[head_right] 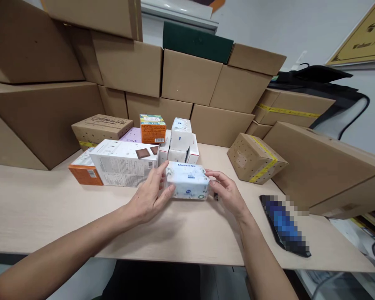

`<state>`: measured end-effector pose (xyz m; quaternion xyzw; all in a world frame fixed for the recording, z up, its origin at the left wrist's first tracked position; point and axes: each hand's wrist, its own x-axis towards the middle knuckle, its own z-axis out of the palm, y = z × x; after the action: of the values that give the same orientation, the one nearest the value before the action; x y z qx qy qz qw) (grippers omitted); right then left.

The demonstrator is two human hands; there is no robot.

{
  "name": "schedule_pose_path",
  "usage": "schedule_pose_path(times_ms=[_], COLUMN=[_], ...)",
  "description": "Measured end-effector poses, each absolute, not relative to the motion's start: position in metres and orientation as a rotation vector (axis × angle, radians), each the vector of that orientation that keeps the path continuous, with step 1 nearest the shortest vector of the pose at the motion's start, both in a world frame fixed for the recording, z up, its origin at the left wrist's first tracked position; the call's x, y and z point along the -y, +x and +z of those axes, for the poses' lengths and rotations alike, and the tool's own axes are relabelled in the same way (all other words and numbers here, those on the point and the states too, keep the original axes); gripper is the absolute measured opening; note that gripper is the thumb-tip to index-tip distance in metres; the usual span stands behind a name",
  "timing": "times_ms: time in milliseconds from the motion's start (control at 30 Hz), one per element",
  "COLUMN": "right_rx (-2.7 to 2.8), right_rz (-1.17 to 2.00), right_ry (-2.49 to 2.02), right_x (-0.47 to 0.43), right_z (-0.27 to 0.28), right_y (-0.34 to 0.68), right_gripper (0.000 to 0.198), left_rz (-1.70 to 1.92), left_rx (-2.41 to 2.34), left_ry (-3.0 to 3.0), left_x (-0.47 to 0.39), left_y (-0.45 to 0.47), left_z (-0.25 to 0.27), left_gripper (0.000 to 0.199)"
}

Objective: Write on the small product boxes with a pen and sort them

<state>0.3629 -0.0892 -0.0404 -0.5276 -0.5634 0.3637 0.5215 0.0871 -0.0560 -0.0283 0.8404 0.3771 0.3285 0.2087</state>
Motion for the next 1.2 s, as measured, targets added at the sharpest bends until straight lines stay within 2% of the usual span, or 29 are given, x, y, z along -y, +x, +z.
schedule_pose_path(times_ms=[200,333,433,667,867,1100,1200], right_rx=[1.320,1.295,1.319,1.214,1.181,1.267,1.289], right_rz=[0.811,0.824,0.922,0.760,0.773,0.895,0.837], right_ry=[-1.384,-1.474,-1.497,-1.337,-1.339,-1.393,-1.377], right_x=[0.086,0.085,0.086,0.086,0.083,0.081,0.082], right_z=[-0.043,-0.044,-0.045,-0.041,-0.046,-0.052,-0.050], right_y=[0.361,0.354,0.352,0.356,0.357,0.355,0.354], right_gripper=[0.034,0.049,0.056,0.043,0.038,0.055,0.052], left_rz=[0.619,0.566,0.620,0.872,0.863,0.895,0.963], left_rx=[-1.121,-1.125,-1.067,-0.935,-0.932,-0.910,-0.865], left_ry=[2.298,2.309,2.287,2.250,2.288,2.208,2.159], left_x=[0.058,0.055,0.053,0.054,0.055,0.052,0.051], left_y=[0.091,0.092,0.093,0.094,0.095,0.095,0.095], left_z=[-0.030,-0.037,-0.043,-0.048,-0.049,-0.055,-0.058], left_gripper=[0.074,0.083,0.084,0.084,0.084,0.086,0.084])
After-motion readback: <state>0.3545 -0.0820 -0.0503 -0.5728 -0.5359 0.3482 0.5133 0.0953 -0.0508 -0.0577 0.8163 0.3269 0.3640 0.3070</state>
